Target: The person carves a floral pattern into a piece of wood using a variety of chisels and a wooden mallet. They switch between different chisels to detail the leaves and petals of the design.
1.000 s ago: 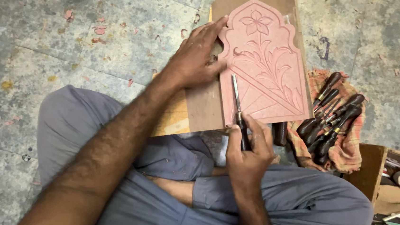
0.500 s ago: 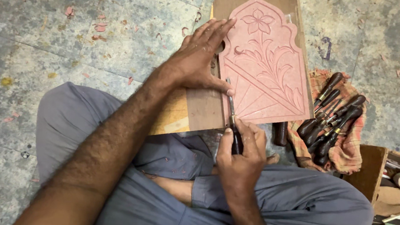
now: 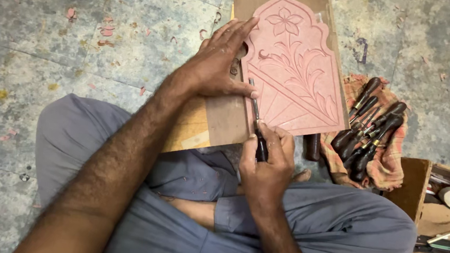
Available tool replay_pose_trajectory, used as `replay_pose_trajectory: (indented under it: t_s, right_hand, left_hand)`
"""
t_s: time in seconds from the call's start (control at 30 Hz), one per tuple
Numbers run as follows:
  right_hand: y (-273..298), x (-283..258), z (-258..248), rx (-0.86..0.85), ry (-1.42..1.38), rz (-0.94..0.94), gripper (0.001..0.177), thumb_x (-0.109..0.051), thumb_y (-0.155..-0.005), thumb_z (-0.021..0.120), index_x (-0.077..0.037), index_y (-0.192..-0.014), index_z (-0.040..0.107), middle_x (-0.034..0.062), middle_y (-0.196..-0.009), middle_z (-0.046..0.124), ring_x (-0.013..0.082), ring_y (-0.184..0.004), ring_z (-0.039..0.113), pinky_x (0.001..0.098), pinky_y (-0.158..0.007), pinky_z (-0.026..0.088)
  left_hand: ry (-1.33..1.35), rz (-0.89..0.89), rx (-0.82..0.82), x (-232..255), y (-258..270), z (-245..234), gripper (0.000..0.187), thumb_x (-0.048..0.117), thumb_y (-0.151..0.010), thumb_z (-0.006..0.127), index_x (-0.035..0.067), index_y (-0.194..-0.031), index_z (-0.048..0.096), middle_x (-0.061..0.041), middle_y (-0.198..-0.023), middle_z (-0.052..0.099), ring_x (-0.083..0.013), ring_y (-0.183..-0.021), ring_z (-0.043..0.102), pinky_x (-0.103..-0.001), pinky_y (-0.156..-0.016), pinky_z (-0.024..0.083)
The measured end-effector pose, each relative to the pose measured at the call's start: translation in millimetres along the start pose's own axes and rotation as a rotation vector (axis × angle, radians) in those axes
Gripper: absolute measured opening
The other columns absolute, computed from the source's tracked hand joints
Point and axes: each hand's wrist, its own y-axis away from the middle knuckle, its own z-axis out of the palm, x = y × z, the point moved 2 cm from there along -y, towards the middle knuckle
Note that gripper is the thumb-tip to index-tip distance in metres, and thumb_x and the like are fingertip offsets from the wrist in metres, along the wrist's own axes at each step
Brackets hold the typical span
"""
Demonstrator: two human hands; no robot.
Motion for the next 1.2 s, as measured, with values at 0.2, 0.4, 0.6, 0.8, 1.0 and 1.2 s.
replay_pose_trajectory:
  t_s: [0.2,0.4,0.6,0.8,1.0,1.2]
  right_hand:
    - [-4.2,5.4,2.9,0.019,0.026,-0.05,0.028,0.001,-0.087,0.07,0.001,-0.114,0.073,0.0196,-0.106,0.065,0.0339,-0.097,0.069,0.0404,-0.083,0.056]
    - [-3.8,8.2,6.4,0.037,0.026,-0.081,0.028,0.0,-0.087,0.071,0.001,-0.115,0.073,0.0199,-0.106,0.065,0.0353,-0.097,0.069,0.041,-0.083,0.056]
    - [-7.5,5.7,10.2,0.032,0.007,-0.025,0.026,-0.004,-0.088,0.07,-0.002,-0.114,0.074,0.0186,-0.102,0.066,0.0339,-0.092,0.069,0.0401,-0.079,0.056]
    - [-8.1,11.5,9.2,0.047,-0.005,-0.115,0.026,-0.003,-0.09,0.071,-0.001,-0.116,0.073,0.0174,-0.105,0.066,0.0323,-0.096,0.069,0.0399,-0.082,0.057]
    - [-12.7,51.4,8.9,0.005,-0.671,0.424,0.027,0.0,-0.093,0.067,0.0,-0.12,0.069,0.0042,-0.102,0.07,0.0076,-0.077,0.067,0.024,-0.062,0.056]
    - [-7.7,45.2,-5.1,-0.023,-0.523,0.373,0.025,0.005,-0.093,0.067,0.003,-0.118,0.069,0.0033,-0.1,0.068,0.004,-0.069,0.06,0.0209,-0.051,0.049]
  left_hand:
    - [0.002,0.018,-0.002,-1.4,-0.1,-1.9,0.139,0.066,-0.062,0.095,0.031,-0.162,0.005,-0.014,-0.171,0.018,-0.036,-0.157,0.008,-0.065,-0.122,0.013]
    - [0.0,0.044,0.009,1.5,1.4,-7.0,0.134,0.059,-0.066,0.095,0.026,-0.163,0.009,-0.014,-0.17,0.023,-0.0367,-0.158,0.011,-0.069,-0.12,0.017]
    - [0.009,0.038,0.026,0.9,0.4,-7.6,0.129,0.054,-0.069,0.093,0.026,-0.164,0.011,-0.014,-0.169,0.027,-0.0362,-0.158,0.014,-0.068,-0.12,0.018]
    - [0.046,0.048,0.048,0.7,-3.0,-10.2,0.136,0.056,-0.064,0.097,0.026,-0.162,0.008,-0.018,-0.166,0.024,-0.0358,-0.156,0.013,-0.061,-0.122,0.019]
    - [0.071,-0.014,0.065,1.9,0.4,-6.5,0.117,0.047,-0.077,0.088,0.025,-0.161,0.01,-0.019,-0.164,0.028,-0.0369,-0.152,0.021,-0.056,-0.12,0.024]
    - [0.049,-0.028,0.274,-1.9,-2.8,-0.1,0.064,0.019,-0.104,0.058,0.021,-0.163,0.033,-0.013,-0.156,0.055,-0.031,-0.149,0.048,-0.046,-0.125,0.04]
